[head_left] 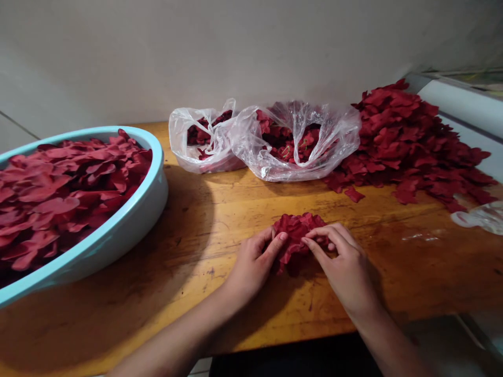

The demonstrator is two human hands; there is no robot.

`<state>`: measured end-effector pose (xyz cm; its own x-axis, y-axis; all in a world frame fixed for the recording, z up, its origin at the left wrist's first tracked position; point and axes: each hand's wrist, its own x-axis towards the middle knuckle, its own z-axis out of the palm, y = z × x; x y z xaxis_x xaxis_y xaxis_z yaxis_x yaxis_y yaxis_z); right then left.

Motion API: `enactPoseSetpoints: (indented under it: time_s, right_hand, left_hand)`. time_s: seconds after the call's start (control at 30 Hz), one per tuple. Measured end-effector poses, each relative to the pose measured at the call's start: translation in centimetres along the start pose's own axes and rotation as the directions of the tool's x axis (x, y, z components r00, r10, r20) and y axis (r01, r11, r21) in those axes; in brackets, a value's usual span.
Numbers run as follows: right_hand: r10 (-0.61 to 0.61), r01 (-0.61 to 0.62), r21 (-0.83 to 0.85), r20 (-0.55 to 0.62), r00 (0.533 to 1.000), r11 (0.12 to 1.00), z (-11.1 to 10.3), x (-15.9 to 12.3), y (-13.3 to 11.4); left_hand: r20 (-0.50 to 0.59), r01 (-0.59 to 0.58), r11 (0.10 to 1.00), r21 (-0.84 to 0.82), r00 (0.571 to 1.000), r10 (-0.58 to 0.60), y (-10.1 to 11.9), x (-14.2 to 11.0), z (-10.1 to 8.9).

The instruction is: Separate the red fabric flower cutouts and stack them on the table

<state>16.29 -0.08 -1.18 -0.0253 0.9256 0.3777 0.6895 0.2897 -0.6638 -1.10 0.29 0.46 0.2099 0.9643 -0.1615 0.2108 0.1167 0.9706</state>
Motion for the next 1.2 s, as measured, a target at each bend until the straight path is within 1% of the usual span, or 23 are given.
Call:
enactPoseSetpoints:
  time_s: [0.07,0.13,0.23,0.3,0.37,0.47,0.53,0.6,0.63,0.7,0.77,0.8,0.87,0.93,1.0,1.1,1.13,1.2]
  right_hand:
    - [-0.048,0.047,0.029,0.014,0.999,0.998,-0.3,0.0,-0.2]
    - [-0.1,0.095,0.1,0.044,0.994,0.99,-0.5,-0.1,-0.6]
    - [-0.154,0.131,0.182,0.116,0.981,0.974,-0.5,-0.2,-1.2]
    - [-0.132,0.115,0.159,0.103,0.986,0.98,-0.3,-0.2,-1.2]
    - [-0.059,0.054,0.083,0.052,0.997,0.995,0.0,-0.1,-0.8]
    - [0.047,-0.047,-0.073,-0.003,0.999,0.996,0.1,0.0,0.1]
    - [0.062,-0.066,-0.134,-0.035,0.997,0.989,0.1,0.1,0.5]
    - [0.052,-0.061,-0.113,-0.078,0.996,0.992,-0.1,0.2,0.4]
    - [0.049,-0.058,-0.085,-0.099,0.994,0.995,-0.2,0.2,0.3]
    - [0.051,-0.054,-0.018,-0.115,0.992,0.998,-0.4,0.1,0.0]
    - [0.047,-0.043,0.049,-0.087,0.995,0.998,-0.6,0.0,-0.3]
    - [0.028,-0.024,0.082,-0.048,0.998,0.996,-0.6,0.0,-0.4]
    - [-0.047,0.037,0.138,0.071,0.996,0.99,-0.7,-0.1,-0.7]
    - [-0.128,0.095,0.179,0.184,0.975,0.979,-0.6,-0.2,-1.1]
    - [-0.167,0.116,0.208,0.246,0.955,0.971,-0.4,-0.3,-1.4]
    - [-0.153,0.093,0.228,0.262,0.953,0.969,-0.2,-0.3,-1.7]
    - [-0.122,0.065,0.223,0.25,0.961,0.973,-0.1,-0.3,-1.6]
    - [-0.012,-0.025,0.198,0.185,0.983,0.98,-0.1,-0.3,-1.2]
  left_hand:
    - [-0.008,-0.018,0.999,0.032,1.0,0.019,0.0,0.0,0.0]
    - [-0.008,-0.027,0.997,0.069,1.0,0.028,-0.1,0.0,0.0]
    - [0.034,-0.051,0.99,0.131,0.998,0.047,-0.1,-0.2,0.3]
    - [0.072,-0.053,0.99,0.128,0.996,0.044,0.0,-0.3,0.4]
    - [0.098,-0.032,0.997,0.072,0.995,0.025,0.1,-0.4,0.4]
    - [0.135,0.033,0.999,-0.036,0.99,-0.028,0.2,-0.3,0.1]
    - [0.183,0.085,0.992,-0.094,0.981,-0.067,0.3,-0.2,-0.2]
    - [0.224,0.111,0.985,-0.131,0.971,-0.08,0.2,-0.1,-0.3]
    - [0.226,0.105,0.986,-0.13,0.971,-0.073,0.2,-0.1,-0.4]
    - [0.183,0.059,0.995,-0.083,0.982,-0.043,0.2,-0.1,-0.4]
    - [0.12,-0.005,1.0,0.018,0.993,0.003,0.3,-0.2,-0.4]
    - [0.092,-0.035,0.996,0.076,0.995,0.028,0.4,-0.3,-0.4]
    - [0.063,-0.089,0.981,0.172,0.995,0.08,0.5,-0.6,-0.4]
    - [0.05,-0.126,0.964,0.235,0.992,0.117,0.5,-0.8,-0.4]
    - [0.042,-0.147,0.952,0.27,0.989,0.14,0.5,-0.9,-0.4]
    - [0.042,-0.151,0.95,0.273,0.989,0.145,0.3,-0.8,-0.2]
    - [0.06,-0.155,0.953,0.259,0.988,0.145,0.2,-0.7,-0.2]
    - [0.123,-0.177,0.962,0.206,0.98,0.154,0.1,-0.6,0.0]
